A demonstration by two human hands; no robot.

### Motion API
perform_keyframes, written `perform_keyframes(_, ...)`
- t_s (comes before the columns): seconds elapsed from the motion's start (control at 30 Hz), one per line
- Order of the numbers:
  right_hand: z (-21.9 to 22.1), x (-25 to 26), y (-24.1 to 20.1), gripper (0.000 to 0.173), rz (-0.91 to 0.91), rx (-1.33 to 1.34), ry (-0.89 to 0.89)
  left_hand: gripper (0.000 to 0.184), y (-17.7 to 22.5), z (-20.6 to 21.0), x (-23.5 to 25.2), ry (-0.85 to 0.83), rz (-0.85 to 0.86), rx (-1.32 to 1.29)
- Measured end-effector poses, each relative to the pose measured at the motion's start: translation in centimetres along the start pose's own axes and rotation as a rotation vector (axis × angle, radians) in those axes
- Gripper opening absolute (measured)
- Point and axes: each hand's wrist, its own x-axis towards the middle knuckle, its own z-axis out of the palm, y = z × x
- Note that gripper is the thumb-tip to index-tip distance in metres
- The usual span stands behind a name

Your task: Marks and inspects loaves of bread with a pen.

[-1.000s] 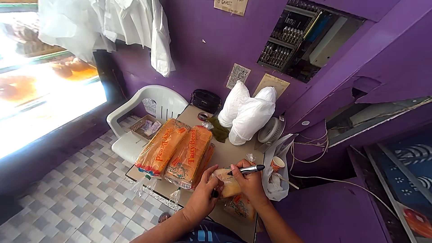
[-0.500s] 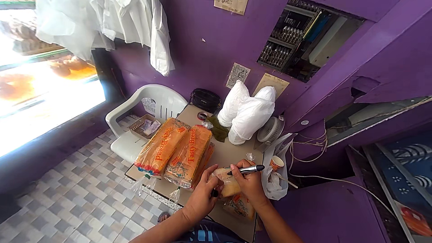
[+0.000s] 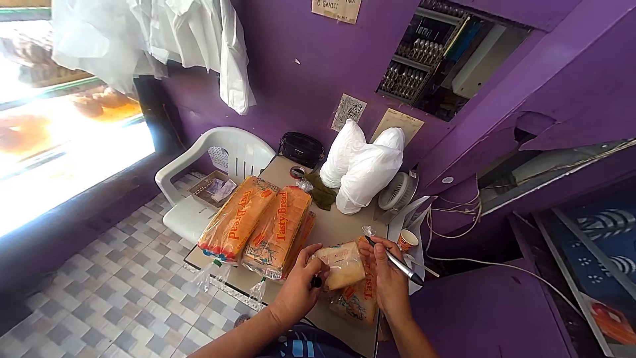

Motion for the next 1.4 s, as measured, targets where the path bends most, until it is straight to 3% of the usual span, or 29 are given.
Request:
perform_keyframes(0.13,0.4,-0.1,-1.9,0.021,0.216,0.096,0.15,0.018,0.9,-0.2,2.8,-0.039,-0.017,-0.021)
perform_keyframes(0.33,-0.5,-0.2,-2.2,0.019,0.054,0.2,0.243,0.004,-0.4,-0.1,5.8,-0.1,0.329,0.01)
perform_keyframes(0.57,-3.8,-4.8,3.2,0.023,0.054,0.029,0.201,0.02,-4.7,0.5,-0.3,-0.301,0.362,0.232)
perform_keyframes(0.63,-4.3,-5.6,3.8,0.024,0.066,0.037,0.212,0.021,-5.2,-0.2,-2.1,-0.51,0.2,0.327)
perform_keyframes(0.7,-4.6,-6.0,3.9,0.023,0.056,0.037,0.195,0.026,-5.4,-1.0,-2.2,-0.776,-0.203,0.381)
perform_keyframes(0.73,-4.6,-6.1,3.9,0.023,0.047,0.031,0.178,0.031,-6.0,-1.1,-2.3,-0.781,-0.397,0.362)
perform_keyframes(0.87,-4.6,-6.3,4.0,0.022,0.021,0.047,0.133,0.043,-9.3,-0.9,-2.9,-0.328,-0.924,0.079)
perform_keyframes(0.97,-4.6,-6.3,4.0,0.022,0.059,0.066,0.108,0.047,-9.4,0.0,-2.7,-0.14,-1.085,-0.11)
perform_keyframes(1.13,-5.6,-5.9,4.1,0.022,0.129,0.077,0.062,0.044,-9.3,1.7,-1.9,0.098,-1.193,-0.317)
perform_keyframes(1.23,-6.3,-5.6,4.2,0.023,0.168,0.074,0.063,0.03,-10.0,2.2,-2.3,0.182,-1.172,-0.271)
perform_keyframes(1.4,-6.8,-5.4,4.2,0.023,0.209,0.086,0.069,0.025,-9.6,2.4,-2.9,0.266,-1.092,-0.321)
